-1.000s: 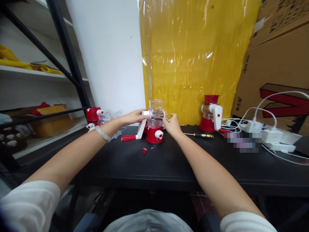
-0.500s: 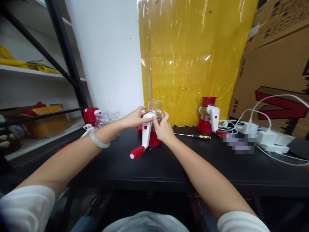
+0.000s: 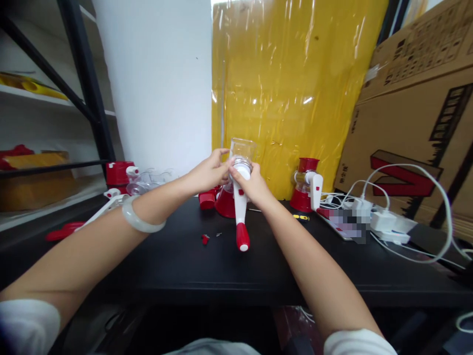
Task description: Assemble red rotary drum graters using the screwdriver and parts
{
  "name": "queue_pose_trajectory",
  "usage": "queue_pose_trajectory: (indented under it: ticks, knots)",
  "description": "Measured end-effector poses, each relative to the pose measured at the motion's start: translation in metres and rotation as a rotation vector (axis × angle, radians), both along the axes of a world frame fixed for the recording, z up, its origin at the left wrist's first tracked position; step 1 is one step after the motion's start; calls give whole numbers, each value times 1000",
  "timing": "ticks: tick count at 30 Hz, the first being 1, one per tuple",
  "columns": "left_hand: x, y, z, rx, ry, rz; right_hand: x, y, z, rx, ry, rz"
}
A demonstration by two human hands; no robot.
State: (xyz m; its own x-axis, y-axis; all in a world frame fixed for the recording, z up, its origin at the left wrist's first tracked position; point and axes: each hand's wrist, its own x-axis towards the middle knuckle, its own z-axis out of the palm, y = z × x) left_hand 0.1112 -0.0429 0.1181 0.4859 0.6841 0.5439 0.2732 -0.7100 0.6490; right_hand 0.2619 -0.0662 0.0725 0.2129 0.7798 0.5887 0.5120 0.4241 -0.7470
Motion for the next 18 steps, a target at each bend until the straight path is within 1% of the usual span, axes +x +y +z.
queue_pose_trajectory:
  ticks: [4, 8, 11, 14, 18]
  knots:
    - [15, 0, 1, -87, -195, -64, 13, 3, 17, 35, -124, -85]
    - [31, 0, -6, -85, -328, -149, 25, 0, 37, 105, -297, -203]
    - [46, 6, -12, -51, -393, -185, 32, -3, 49, 153, -370, -289]
    - [64, 18, -16, -36, -448, -241, 40, -2, 55, 159, -376, -366]
    - [88, 36, -22, -55, -485, -311, 51, 10, 52, 171, -311, -428]
